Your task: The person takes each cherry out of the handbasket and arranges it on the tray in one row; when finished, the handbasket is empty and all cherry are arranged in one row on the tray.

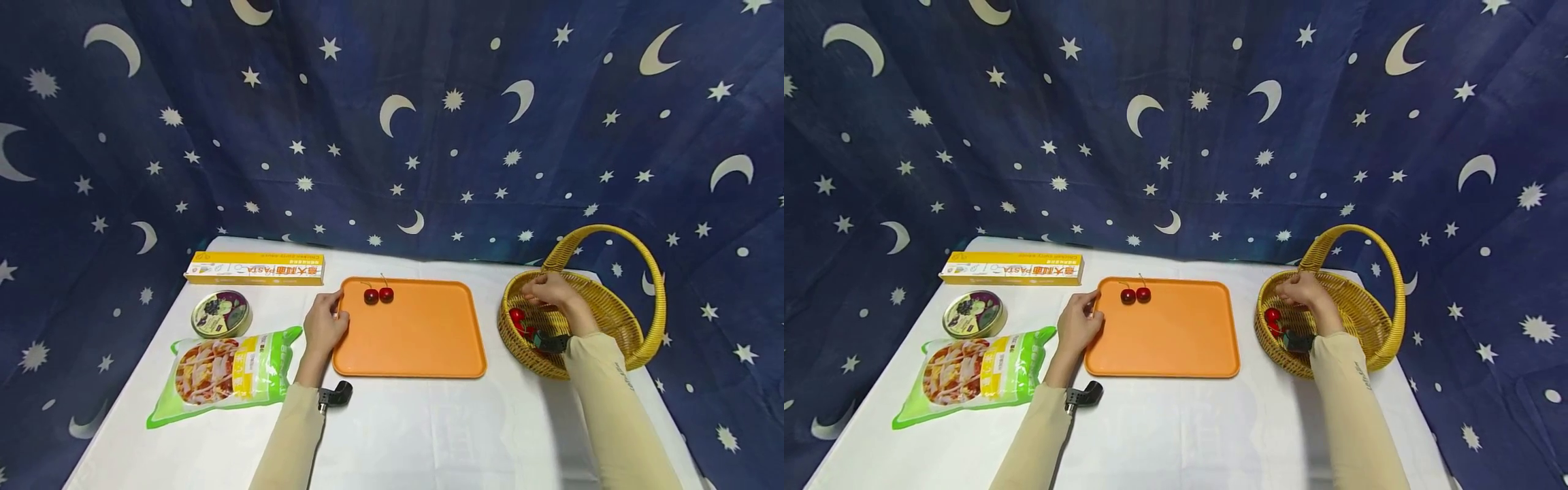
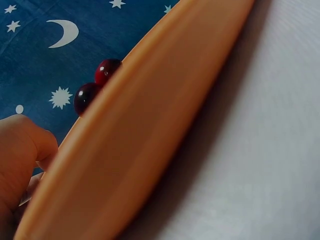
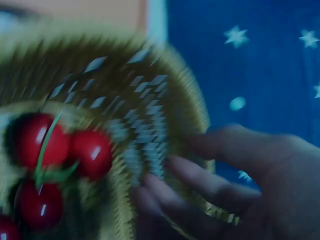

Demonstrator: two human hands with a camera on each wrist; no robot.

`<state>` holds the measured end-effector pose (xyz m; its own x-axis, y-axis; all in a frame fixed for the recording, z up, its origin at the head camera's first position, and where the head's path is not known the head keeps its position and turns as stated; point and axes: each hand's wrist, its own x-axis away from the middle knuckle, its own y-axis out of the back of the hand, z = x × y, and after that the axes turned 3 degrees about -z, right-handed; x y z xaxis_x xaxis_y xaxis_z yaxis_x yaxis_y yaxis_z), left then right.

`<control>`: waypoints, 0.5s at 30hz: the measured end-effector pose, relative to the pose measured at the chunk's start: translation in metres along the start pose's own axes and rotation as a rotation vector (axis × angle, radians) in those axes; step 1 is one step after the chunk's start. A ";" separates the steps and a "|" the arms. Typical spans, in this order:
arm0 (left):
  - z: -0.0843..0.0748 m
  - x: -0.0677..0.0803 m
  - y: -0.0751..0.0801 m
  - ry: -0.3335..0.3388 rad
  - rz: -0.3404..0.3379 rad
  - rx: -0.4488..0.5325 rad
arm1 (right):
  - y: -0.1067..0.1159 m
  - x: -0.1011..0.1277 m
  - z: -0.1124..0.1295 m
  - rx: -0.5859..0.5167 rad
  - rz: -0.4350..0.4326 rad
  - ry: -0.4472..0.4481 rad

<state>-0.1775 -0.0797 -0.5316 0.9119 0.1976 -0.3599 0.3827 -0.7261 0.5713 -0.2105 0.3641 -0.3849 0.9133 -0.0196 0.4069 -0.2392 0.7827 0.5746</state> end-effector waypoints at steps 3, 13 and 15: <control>0.000 0.001 0.001 -0.001 -0.005 0.004 | 0.001 -0.003 -0.008 0.108 0.143 -0.005; 0.002 0.003 -0.002 -0.011 -0.014 0.012 | -0.010 -0.015 -0.023 0.075 0.215 -0.013; 0.003 0.002 -0.002 -0.014 -0.015 0.010 | -0.008 -0.014 -0.021 0.073 0.183 -0.003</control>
<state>-0.1771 -0.0795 -0.5352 0.9036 0.1993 -0.3791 0.3952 -0.7293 0.5586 -0.2146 0.3714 -0.4107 0.8515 0.1173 0.5111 -0.4248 0.7258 0.5411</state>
